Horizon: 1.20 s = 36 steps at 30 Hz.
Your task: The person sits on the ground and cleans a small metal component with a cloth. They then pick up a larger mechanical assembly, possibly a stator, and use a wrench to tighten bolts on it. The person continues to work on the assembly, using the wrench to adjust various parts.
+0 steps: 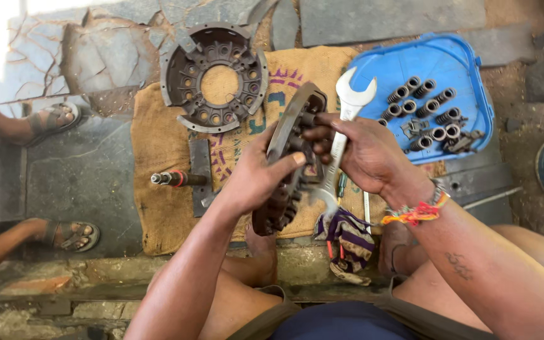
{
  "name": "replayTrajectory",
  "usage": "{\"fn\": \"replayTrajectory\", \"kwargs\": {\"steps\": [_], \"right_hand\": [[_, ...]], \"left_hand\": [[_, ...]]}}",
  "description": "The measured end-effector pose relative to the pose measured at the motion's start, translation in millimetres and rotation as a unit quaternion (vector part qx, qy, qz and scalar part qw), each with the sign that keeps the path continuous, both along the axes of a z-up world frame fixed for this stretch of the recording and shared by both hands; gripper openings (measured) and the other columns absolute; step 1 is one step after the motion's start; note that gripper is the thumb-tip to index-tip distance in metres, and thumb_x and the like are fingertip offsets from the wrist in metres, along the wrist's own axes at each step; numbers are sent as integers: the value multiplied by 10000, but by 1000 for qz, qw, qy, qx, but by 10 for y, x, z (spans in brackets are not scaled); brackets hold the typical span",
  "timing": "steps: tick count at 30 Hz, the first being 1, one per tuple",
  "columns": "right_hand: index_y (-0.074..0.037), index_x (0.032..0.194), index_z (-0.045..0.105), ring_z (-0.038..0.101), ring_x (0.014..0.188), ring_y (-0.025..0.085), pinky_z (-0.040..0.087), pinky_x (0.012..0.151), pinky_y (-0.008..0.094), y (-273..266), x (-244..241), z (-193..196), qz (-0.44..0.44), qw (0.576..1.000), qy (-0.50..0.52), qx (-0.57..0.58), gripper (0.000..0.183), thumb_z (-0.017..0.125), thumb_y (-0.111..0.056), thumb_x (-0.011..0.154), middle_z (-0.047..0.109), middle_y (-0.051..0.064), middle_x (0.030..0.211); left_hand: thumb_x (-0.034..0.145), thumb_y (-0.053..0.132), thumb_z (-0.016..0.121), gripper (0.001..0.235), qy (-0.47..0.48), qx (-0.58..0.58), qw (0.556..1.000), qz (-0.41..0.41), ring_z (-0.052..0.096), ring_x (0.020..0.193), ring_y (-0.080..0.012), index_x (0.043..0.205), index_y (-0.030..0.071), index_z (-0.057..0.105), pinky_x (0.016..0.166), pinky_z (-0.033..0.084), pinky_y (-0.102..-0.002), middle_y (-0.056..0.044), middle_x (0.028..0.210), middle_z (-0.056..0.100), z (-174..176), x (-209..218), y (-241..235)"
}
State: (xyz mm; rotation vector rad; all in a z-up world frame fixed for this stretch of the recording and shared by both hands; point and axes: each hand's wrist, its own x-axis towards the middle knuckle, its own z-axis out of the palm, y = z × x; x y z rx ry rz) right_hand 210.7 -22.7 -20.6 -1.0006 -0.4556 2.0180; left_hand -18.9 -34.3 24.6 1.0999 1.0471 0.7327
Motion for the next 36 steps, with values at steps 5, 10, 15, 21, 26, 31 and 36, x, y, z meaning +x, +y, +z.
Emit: {"fn": "replayTrajectory", "kwargs": {"steps": [5, 10, 15, 21, 26, 31, 36], "right_hand": [[38, 1220, 598, 656, 803, 254, 538, 705, 384, -9, 219, -177, -20, 997, -76, 6, 266, 584, -134, 1017, 712, 167, 997], [-44, 1278, 527, 713, 817, 260, 609, 742, 414, -38, 491, 131, -11, 994, -105, -23, 325, 538, -52, 954, 733, 118, 1023], [-7, 1284, 564, 670, 682, 226, 602, 650, 400, -276, 500, 260, 34, 986, -161, -9, 301, 551, -52, 987, 651, 110, 823], [-41, 1383, 522, 674, 748, 183, 571, 675, 362, -89, 646, 175, 45, 896, -387, 216, 368, 517, -77, 1016, 680, 84, 877], [-53, 1244, 704, 699, 745, 318, 538, 649, 409, 123, 666, 527, 53, 607, -678, 411, 252, 653, -109, 1003, 723, 167, 897], [-58, 1220, 733, 676, 778, 379, 528, 673, 428, 278, 705, 708, 30, 554, -713, 429, 227, 690, -113, 1004, 707, 190, 936], [-52, 1201, 716, 696, 823, 353, 544, 695, 402, 223, 682, 586, 15, 571, -683, 455, 202, 686, -130, 1018, 711, 178, 1005]], "left_hand": [[809, 160, 738, 637, 112, 2, 994, -3, 660, 878, -169, 1395, -13, 562, 804, 559, -339, -117, 1042, 734, -50, -43, 276], [752, 164, 726, 730, 114, 137, 984, -8, 702, 914, -187, 1424, -14, 504, 861, 581, -337, -122, 1050, 738, -226, 164, 497], [779, 186, 733, 659, 158, 116, 981, 7, 698, 878, -166, 1401, 49, 562, 838, 568, -327, -113, 1039, 758, -224, 390, 750], [777, 160, 754, 589, 160, 78, 984, 6, 690, 824, -145, 1330, 27, 605, 793, 576, -315, -86, 970, 755, -242, 143, 705], [747, 152, 754, 575, 173, 29, 984, 12, 653, 736, -153, 1296, 35, 631, 724, 566, -342, -84, 854, 728, -199, 67, 774], [752, 154, 772, 540, 186, 60, 981, 10, 653, 772, -130, 1258, 10, 652, 751, 570, -333, -68, 882, 742, -129, 80, 778], [756, 151, 716, 586, 158, 28, 987, 13, 645, 750, -124, 1321, 26, 620, 739, 568, -321, -61, 881, 736, -60, 107, 738]]}}
